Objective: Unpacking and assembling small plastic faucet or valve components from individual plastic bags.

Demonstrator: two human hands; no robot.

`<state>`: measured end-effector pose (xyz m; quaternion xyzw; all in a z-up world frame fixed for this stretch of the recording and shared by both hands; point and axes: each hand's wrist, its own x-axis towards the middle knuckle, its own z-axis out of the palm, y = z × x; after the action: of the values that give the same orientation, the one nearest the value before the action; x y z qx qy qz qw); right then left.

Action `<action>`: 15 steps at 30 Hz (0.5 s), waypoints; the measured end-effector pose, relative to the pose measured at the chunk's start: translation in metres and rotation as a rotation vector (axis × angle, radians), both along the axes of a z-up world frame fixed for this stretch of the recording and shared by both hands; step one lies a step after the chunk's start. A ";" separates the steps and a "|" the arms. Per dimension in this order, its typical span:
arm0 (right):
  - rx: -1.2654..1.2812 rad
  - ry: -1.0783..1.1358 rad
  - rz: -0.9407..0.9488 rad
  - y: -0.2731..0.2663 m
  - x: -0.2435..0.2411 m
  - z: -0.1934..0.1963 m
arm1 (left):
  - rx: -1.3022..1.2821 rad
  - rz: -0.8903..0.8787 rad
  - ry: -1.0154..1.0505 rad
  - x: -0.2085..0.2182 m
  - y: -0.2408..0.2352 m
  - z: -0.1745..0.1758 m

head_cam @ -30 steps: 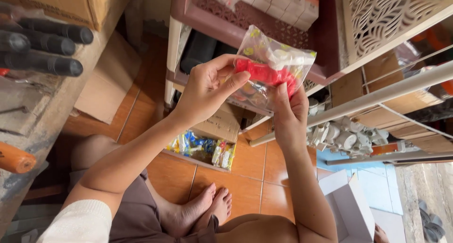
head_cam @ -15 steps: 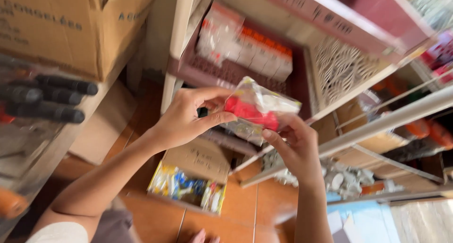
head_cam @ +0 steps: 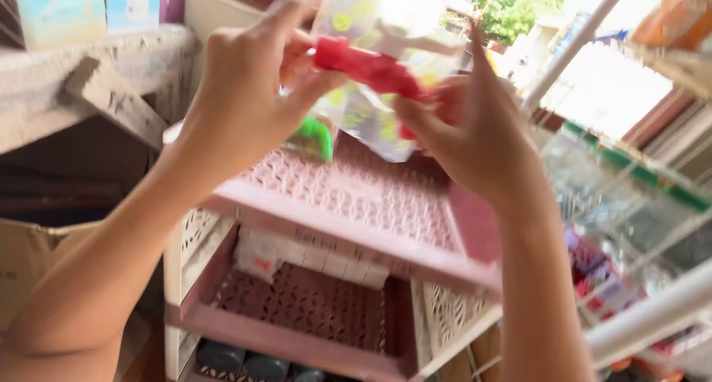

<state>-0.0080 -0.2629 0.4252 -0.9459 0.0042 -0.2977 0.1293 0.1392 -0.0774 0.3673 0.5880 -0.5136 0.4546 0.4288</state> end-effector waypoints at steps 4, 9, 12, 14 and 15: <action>0.023 0.188 0.111 -0.026 0.077 0.020 | 0.277 0.131 0.287 0.045 -0.012 0.041; 0.608 0.377 0.280 -0.083 0.134 -0.021 | 0.804 0.156 0.532 0.064 -0.030 0.059; 0.700 0.508 0.243 -0.114 0.169 -0.059 | 0.952 0.224 0.627 0.074 -0.039 0.044; 0.750 0.536 0.221 -0.101 0.173 -0.067 | 0.949 0.212 0.639 0.087 -0.046 0.037; 0.813 0.559 0.195 -0.096 0.175 -0.071 | 0.957 0.197 0.646 0.094 -0.051 0.033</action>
<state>0.1670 -0.3588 0.3538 -0.8586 0.0660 0.0061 0.5083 0.2333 -0.1283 0.4002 0.8700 -0.4479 0.0072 0.2060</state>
